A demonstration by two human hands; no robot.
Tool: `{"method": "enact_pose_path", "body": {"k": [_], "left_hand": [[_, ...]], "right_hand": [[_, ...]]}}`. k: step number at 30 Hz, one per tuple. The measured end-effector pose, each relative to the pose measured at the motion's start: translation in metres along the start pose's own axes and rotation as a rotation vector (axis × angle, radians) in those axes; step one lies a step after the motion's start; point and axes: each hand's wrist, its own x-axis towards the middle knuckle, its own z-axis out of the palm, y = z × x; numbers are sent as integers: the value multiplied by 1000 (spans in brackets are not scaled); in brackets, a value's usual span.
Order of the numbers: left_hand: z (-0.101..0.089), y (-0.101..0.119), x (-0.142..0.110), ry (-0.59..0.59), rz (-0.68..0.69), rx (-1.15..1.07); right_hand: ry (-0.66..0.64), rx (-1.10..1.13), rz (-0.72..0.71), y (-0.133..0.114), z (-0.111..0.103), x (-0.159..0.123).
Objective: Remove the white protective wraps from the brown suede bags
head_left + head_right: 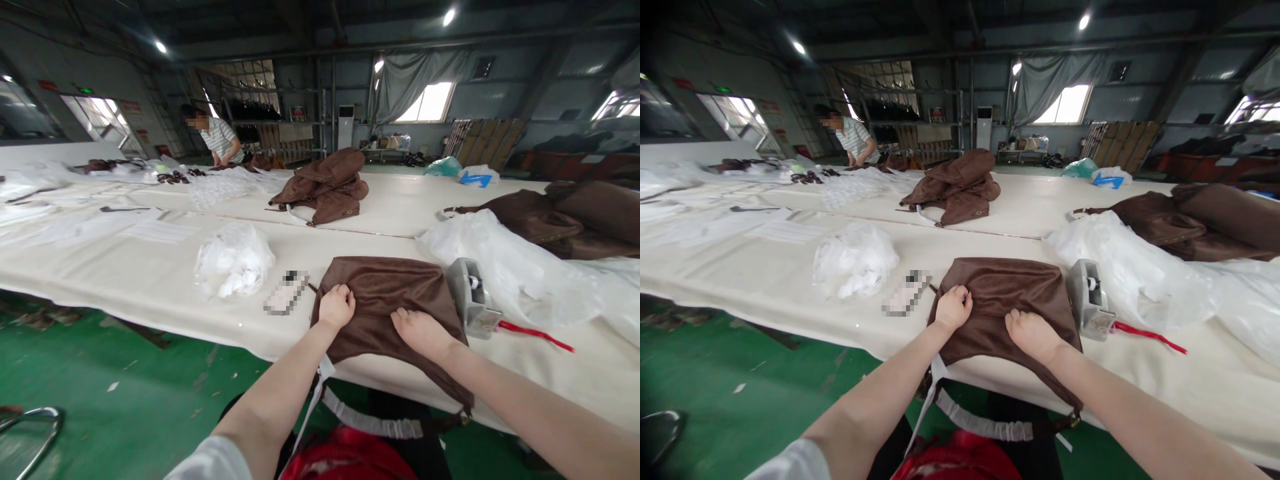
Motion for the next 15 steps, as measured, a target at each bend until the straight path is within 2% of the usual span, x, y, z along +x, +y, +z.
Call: {"method": "enact_pose_path", "body": {"k": [7, 15], "left_hand": [[2, -2, 0, -12, 1, -19], [1, -3, 0, 16, 5, -56]], "right_hand": [[-21, 11, -122, 20, -4, -7], [40, -7, -117, 38, 7, -38]]}}
